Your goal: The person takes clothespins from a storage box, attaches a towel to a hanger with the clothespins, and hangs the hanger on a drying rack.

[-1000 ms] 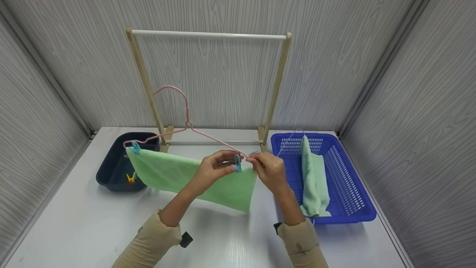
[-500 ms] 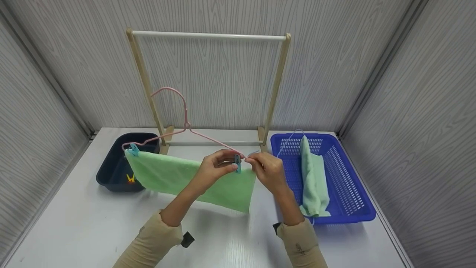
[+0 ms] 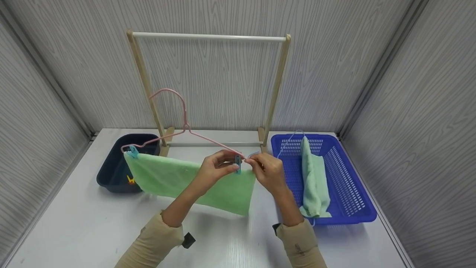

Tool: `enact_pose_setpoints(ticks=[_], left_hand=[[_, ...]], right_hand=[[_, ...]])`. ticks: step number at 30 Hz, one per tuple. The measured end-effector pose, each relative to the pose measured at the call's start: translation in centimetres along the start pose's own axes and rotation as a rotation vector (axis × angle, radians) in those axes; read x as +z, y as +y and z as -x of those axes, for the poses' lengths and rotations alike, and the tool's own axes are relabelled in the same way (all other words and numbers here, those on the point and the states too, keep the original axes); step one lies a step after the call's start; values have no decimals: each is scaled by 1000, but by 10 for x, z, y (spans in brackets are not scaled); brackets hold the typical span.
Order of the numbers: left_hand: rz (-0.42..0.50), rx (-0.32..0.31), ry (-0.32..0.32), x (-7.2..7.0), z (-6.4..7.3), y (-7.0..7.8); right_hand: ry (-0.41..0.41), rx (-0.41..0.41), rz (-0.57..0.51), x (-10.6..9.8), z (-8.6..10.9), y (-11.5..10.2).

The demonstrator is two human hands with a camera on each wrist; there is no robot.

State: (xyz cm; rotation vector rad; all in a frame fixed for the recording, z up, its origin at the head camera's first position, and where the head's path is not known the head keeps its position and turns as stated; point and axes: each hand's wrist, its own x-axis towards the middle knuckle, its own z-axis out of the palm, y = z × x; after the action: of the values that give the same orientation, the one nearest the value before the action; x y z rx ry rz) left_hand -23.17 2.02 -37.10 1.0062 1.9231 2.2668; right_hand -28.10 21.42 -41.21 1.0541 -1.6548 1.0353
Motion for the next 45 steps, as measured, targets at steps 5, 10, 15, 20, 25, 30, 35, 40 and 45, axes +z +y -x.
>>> enact_pose_setpoints(ticks=[5,10,15,20,25,30,35,40,45], left_hand=[[10,5,10,1,-1,1],[12,-9,28,1,-2,1],[0,-35,48,2,-2,2],[-3,-43,67,4,-3,1],[-5,-54,74,6,-4,1],[-6,-48,89,7,-4,-1],[-10,-44,105,9,-5,-2],[-24,-45,115,10,-7,-2],[-6,-37,122,11,-8,-2]], right_hand=[[7,33,-12,1,1,0],[14,32,-17,1,1,1],[19,10,-28,2,1,2],[20,-1,-30,2,0,2],[14,16,-2,1,1,1],[1,37,17,1,0,-1],[-9,27,24,3,0,-2],[-12,18,15,3,0,-2],[-14,26,17,3,0,-4]])
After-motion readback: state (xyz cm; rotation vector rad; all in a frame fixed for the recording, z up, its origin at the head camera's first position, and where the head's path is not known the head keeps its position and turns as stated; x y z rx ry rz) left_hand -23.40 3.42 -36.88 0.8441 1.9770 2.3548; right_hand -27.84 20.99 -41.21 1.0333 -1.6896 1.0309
